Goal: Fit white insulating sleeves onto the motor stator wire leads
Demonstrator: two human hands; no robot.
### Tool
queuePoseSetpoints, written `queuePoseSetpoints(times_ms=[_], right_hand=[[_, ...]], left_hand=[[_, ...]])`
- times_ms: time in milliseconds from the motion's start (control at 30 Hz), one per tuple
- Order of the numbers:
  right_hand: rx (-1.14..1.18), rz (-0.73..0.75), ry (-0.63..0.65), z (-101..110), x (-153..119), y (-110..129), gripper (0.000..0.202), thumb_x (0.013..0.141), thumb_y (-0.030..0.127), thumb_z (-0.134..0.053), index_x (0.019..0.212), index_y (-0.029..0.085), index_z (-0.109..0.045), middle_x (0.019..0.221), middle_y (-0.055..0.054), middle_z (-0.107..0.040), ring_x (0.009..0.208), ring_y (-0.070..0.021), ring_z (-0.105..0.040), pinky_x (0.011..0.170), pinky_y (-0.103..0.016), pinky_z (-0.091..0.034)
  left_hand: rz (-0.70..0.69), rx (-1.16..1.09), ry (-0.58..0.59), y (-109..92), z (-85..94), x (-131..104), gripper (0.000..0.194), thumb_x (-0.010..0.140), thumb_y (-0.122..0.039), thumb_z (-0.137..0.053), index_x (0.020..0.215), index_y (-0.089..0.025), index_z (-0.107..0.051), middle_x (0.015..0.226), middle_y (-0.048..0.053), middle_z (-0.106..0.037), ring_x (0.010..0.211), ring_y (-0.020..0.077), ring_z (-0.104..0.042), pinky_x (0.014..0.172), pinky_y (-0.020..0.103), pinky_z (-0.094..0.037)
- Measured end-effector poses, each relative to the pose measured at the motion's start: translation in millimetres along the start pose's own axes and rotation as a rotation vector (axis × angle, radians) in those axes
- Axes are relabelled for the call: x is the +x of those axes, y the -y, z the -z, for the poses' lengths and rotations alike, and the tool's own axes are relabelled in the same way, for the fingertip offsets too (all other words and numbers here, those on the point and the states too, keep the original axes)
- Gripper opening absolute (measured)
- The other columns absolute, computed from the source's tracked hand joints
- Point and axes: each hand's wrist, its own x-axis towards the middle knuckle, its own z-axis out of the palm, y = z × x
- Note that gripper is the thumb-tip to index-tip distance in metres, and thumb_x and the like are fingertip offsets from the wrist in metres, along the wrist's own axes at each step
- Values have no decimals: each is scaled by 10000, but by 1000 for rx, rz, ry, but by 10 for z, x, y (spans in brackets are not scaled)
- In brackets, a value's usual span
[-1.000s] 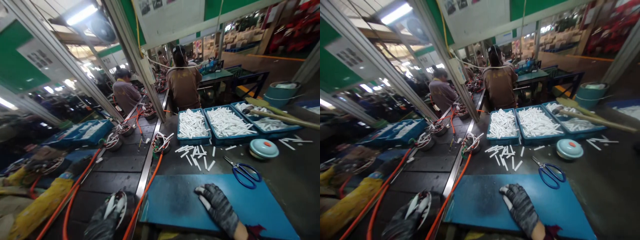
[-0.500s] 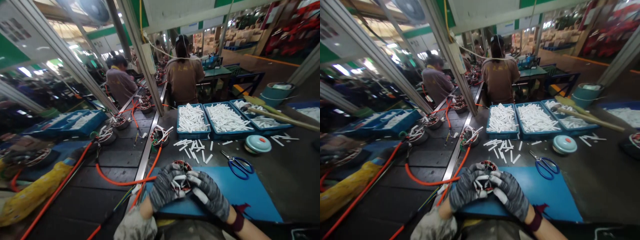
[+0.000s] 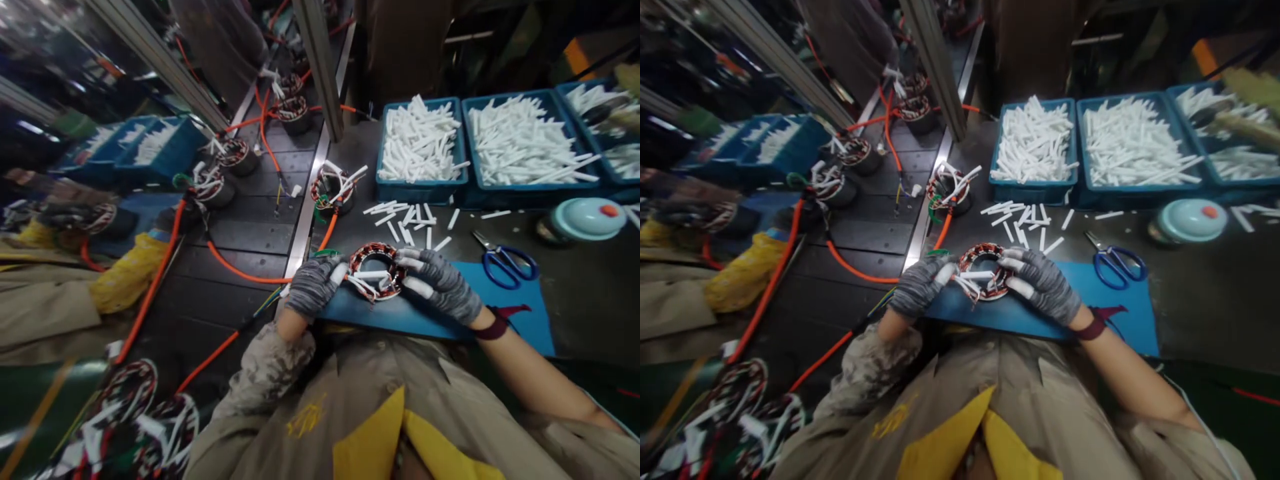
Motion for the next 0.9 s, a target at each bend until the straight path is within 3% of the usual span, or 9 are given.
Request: queuePoseSetpoints(times_ms=[100, 167, 233, 300, 367, 433, 533, 700, 900], right_hand=[[110, 57, 94, 22, 90, -29, 475, 1006, 252, -634, 1472, 338, -597, 1478, -88, -648, 1406, -268, -578, 1165, -487, -490], [178, 48, 154, -7, 157, -32, 424, 1000, 317, -650, 1424, 327, -638, 1432, -88, -682, 1378, -276, -602, 1157, -500, -493], [258, -50, 171, -59, 207, -30, 352, 982, 389, -673, 1323, 309, -703, 1309, -82, -748, 1261, -275, -678, 1104, -486, -532], [382, -243, 98, -108, 239, -31, 308, 949, 455, -704, 1204, 287, -745, 1166, -69, -791, 1097, -261, -737, 1004, -455, -586], [526, -444, 1, -131, 265, -32, 327, 886, 508, -761, 1104, 264, -763, 1081, -54, -804, 995, -250, -751, 919, -427, -614], [634, -568, -26, -121, 304, -21, 367, 798, 526, -834, 1031, 249, -780, 1049, -47, -811, 961, -251, -751, 895, -421, -617], [719, -632, 71, -77, 386, 32, 413, 734, 508, -879, 1037, 233, -814, 1041, -56, -821, 945, -255, -757, 888, -419, -615], [731, -624, 196, -82, 496, 148, 394, 737, 480, -871, 1019, 208, -829, 963, -52, -825, 858, -227, -762, 808, -362, -615], [585, -587, 176, -186, 497, 208, 321, 784, 484, -828, 902, 188, -795, 837, -35, -795, 737, -188, -720, 676, -305, -589]], left_hand=[[-103, 9, -74, -130, 237, 43, 350, 1015, -379, -585, 1298, -225, -723, 1136, 56, -796, 1021, 193, -742, 1001, 329, -566], [-245, 40, -52, -273, 282, 136, 373, 1003, -440, -611, 1295, -238, -724, 1132, 55, -797, 1023, 204, -735, 1036, 363, -533], [-364, 111, 119, -427, 224, 268, 412, 966, -507, -661, 1267, -235, -737, 1131, 64, -797, 1019, 231, -730, 1041, 405, -516], [-378, 216, 289, -551, 120, 388, 422, 965, -517, -663, 1264, -228, -736, 1119, 77, -792, 1013, 250, -722, 996, 416, -516], [-345, 305, 339, -605, 39, 454, 382, 1001, -476, -619, 1263, -222, -733, 1094, 88, -786, 1023, 256, -708, 969, 410, -506], [-323, 343, 284, -573, 14, 453, 347, 1029, -444, -576, 1243, -223, -736, 1093, 88, -781, 1047, 257, -693, 998, 422, -482], [-328, 274, 217, -408, 59, 383, 324, 1041, -426, -554, 1233, -239, -735, 1105, 72, -780, 1037, 248, -687, 999, 422, -481], [-348, -142, 374, -205, 118, 236, 324, 1057, -386, -488, 1087, -200, -751, 966, 40, -768, 879, 194, -686, 825, 328, -514], [-243, -342, 317, -185, 77, 114, 348, 1039, -382, -469, 1052, -184, -756, 1018, 67, -767, 981, 219, -673, 962, 376, -509]])
